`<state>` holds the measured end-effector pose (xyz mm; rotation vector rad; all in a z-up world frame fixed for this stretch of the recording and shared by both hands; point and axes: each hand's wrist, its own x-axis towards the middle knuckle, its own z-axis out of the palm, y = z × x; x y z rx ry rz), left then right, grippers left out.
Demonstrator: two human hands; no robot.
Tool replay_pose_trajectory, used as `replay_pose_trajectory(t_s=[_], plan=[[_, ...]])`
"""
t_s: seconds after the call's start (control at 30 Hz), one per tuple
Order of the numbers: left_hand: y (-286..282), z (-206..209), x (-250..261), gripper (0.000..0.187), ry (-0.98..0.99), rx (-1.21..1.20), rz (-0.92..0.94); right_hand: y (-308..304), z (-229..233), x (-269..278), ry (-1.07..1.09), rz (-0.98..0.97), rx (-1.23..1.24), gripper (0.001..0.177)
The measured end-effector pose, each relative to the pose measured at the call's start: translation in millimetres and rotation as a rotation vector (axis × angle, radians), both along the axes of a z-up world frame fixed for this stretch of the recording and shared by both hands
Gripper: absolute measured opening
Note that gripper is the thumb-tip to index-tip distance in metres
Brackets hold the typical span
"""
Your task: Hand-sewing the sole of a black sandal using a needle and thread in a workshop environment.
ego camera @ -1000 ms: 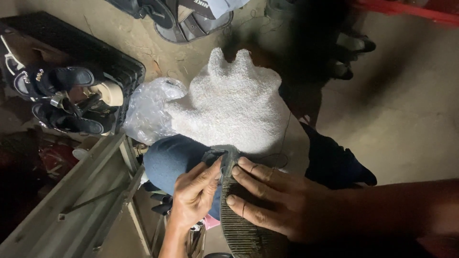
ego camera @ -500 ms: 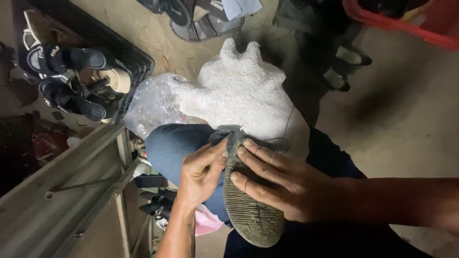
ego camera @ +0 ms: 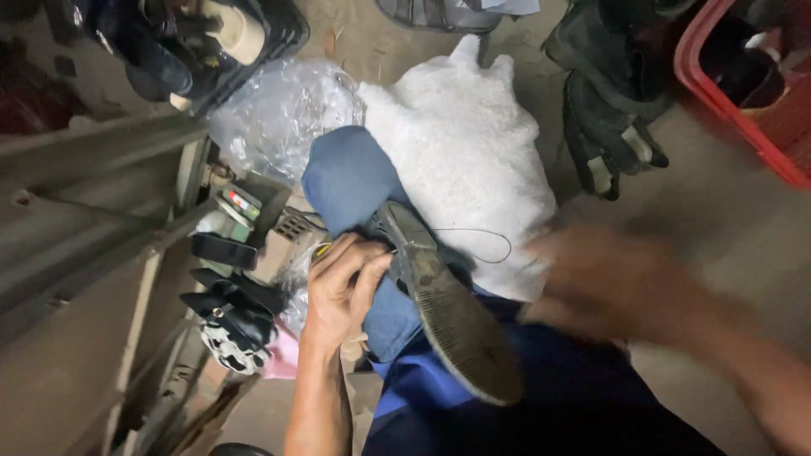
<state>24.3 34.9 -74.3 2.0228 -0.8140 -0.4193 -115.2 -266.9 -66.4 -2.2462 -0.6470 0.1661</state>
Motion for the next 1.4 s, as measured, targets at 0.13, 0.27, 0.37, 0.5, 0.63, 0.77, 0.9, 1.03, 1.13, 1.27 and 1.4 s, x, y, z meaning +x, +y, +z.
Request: replay_pose_trajectory(t_s=[0.13, 0.27, 0.37, 0.5, 0.63, 0.77, 0.9, 1.03, 1.13, 1.27, 1.4], plan=[[2.8, -14.8, 2.8, 0.019, -0.087, -0.04, -0.06, -36.3, 5.3, 6.8, 0.005, -0.536, -0.518, 0.024], [-14.3, 5.0, 19.8, 0.019, -0.162, -0.013, -0.169, 18.7, 12.6, 47.7, -0.469, -0.45, -0.466, 0.016], [-27.6, 15.5, 24.7, 0.023, -0.187, 0.042, -0.207, 53.0, -2.7, 55.8, -0.137, -0.456, -0.021, 0.038], [-29.8, 11.4, 21.2, 0.026, -0.22, 0.068, -0.2, 48.9, 8.1, 42.8, -0.146, -0.437, 0.002, 0.006], [-33.7, 9.7, 15.6, 0.022, -0.246, 0.142, -0.183, 35.7, 18.4, 20.6, 0.104, -0.494, 0.335, 0.007], [-41.8, 8.6, 12.0, 0.021, -0.321, 0.152, -0.144, 22.5, 10.7, 4.8, 0.453, -0.384, 1.122, 0.019], [-40.1, 1.1, 4.7, 0.025, -0.364, 0.184, -0.126, 38.0, 18.7, 37.6, 0.268, -0.587, 0.366, 0.006], [-40.0, -2.9, -0.8, 0.024, -0.361, 0.239, -0.114, 47.7, 2.8, 46.4, 0.257, -0.546, 0.148, 0.023], [-40.4, -1.8, 1.0, 0.025, -0.346, 0.234, -0.121, 49.9, 1.5, 54.1, 0.282, -0.429, 0.106, 0.024], [-38.9, -3.1, 10.2, 0.03, -0.303, 0.223, -0.168, 45.6, -1.0, 56.3, 0.372, -0.315, 0.03, 0.036], [-37.8, -4.9, 23.7, 0.029, -0.345, 0.228, -0.192, 41.2, -7.1, 48.1, 0.285, -0.266, 0.032, 0.057]])
